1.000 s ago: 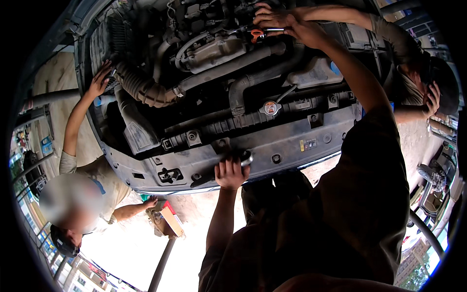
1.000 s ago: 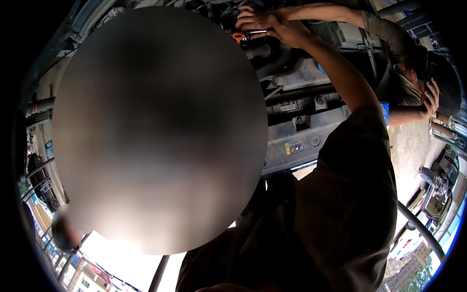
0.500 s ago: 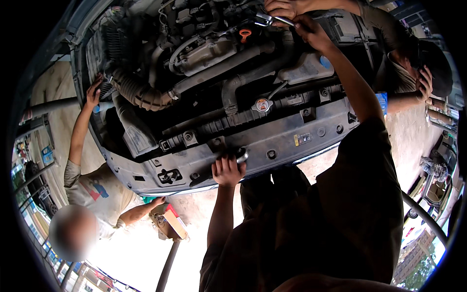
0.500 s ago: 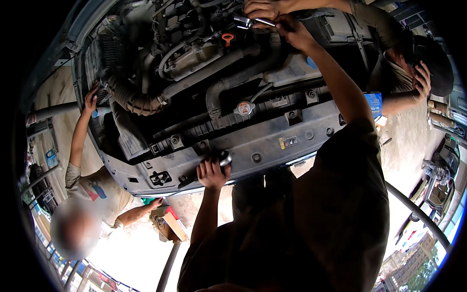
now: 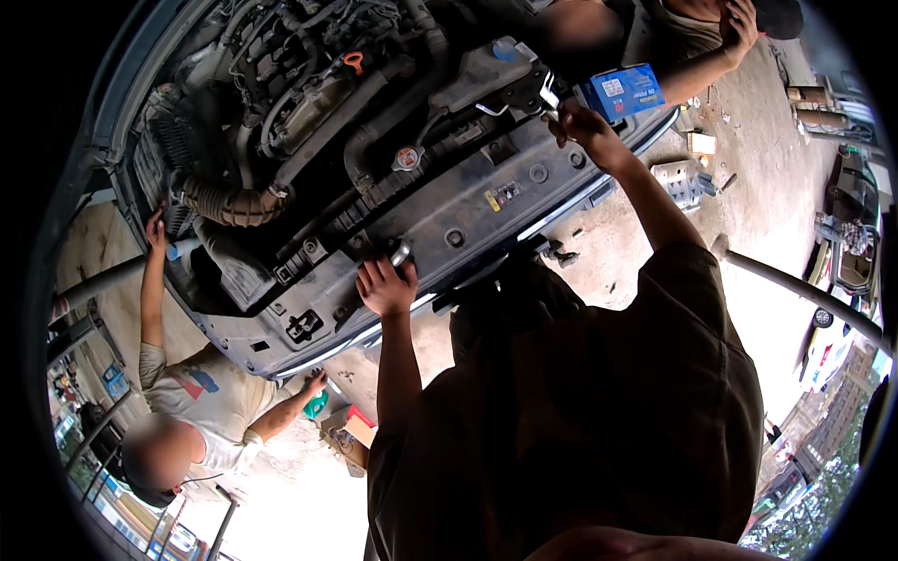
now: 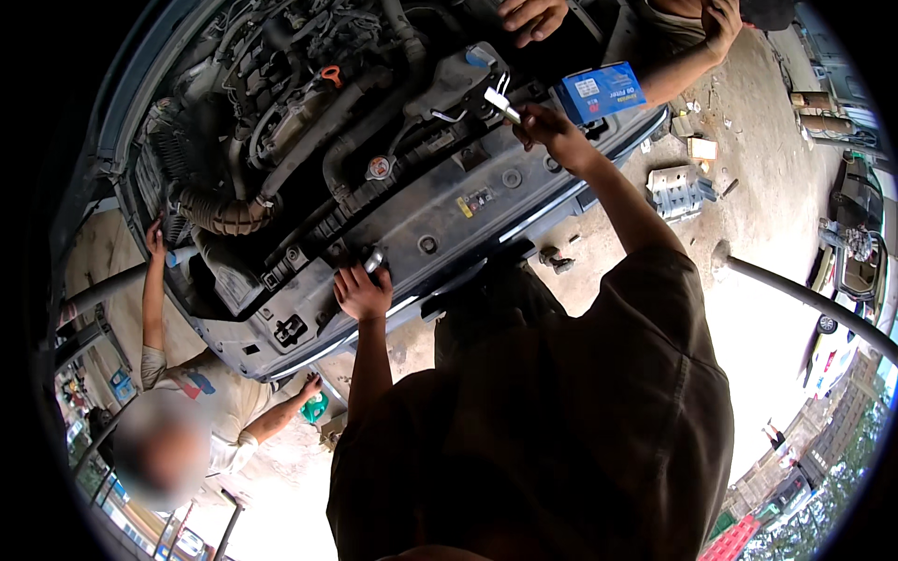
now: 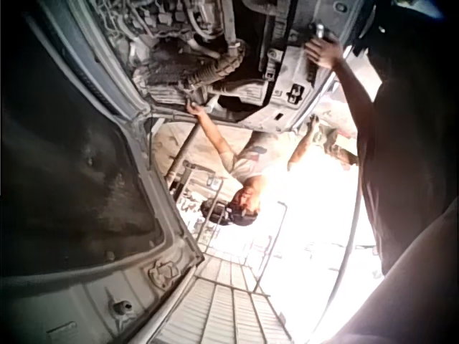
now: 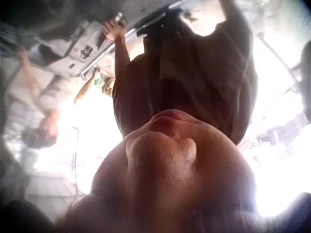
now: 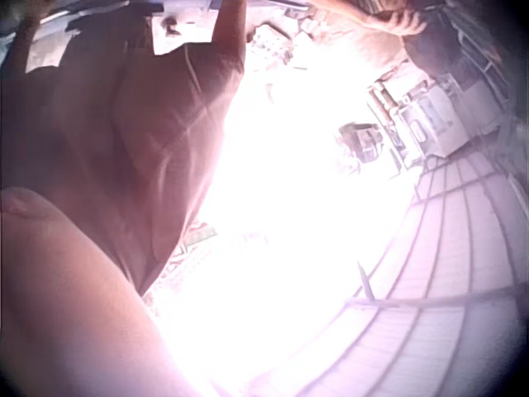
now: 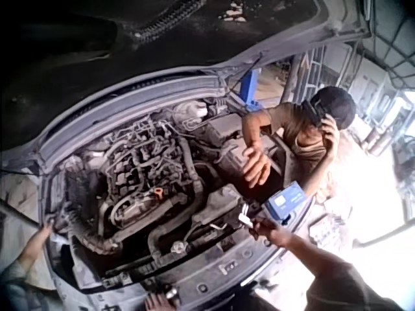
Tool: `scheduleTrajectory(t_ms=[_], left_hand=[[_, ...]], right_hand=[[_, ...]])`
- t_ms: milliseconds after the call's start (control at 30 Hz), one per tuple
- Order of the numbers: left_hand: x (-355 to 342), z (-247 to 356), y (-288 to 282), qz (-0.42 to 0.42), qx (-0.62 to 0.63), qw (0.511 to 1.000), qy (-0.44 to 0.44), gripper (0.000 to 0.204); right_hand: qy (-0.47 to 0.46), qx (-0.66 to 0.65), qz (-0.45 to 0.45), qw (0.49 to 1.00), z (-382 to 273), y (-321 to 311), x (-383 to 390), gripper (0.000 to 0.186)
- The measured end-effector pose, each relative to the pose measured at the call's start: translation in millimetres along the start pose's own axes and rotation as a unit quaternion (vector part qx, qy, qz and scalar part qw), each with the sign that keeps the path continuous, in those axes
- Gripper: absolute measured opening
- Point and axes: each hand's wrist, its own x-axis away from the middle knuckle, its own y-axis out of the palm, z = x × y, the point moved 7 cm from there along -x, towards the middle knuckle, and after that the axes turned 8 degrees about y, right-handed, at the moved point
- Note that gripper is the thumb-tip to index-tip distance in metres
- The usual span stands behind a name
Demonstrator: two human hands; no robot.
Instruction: The person works under the open hood of a car, using a ratchet to loosen and remove bolts from engine components. He removes a cylindrical part and later handles two cylindrical filters, comparing them side by side.
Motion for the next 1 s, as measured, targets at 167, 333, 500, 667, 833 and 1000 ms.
scheduleTrajectory(t_ms=[167,333,500,667,833,1000], left_hand=[[-3.2,-0.9,-6.6,0.013,0.022,1.000,0.011,0.046],[-3.2,-11.5,-14.3,-0.020,0.050,0.998,0.014,0.044],[-14.3,17.0,-30.7,-0.099,0.361,0.922,-0.096,0.041],[-33.3,152.1,-53.2,-0.058,0.791,0.514,-0.327,0.027],[-5.2,285.5,14.5,-0.119,0.800,0.445,-0.384,0.031],[55.9,394.1,79.2,-0.477,0.723,0.457,-0.203,0.034]], right_hand=[[0.115,0.003,0.057,0.992,101.2,62.7,91.1,0.031],[0.099,-0.095,-0.007,0.991,164.3,127.1,149.0,0.036],[0.081,-0.264,-0.031,0.961,134.5,172.3,186.2,0.028],[0.027,-0.300,0.093,0.949,139.3,167.9,208.1,0.031],[0.142,-0.057,0.324,0.934,170.9,111.7,270.8,0.034],[0.254,-0.063,0.457,0.850,276.5,68.0,354.6,0.038]])
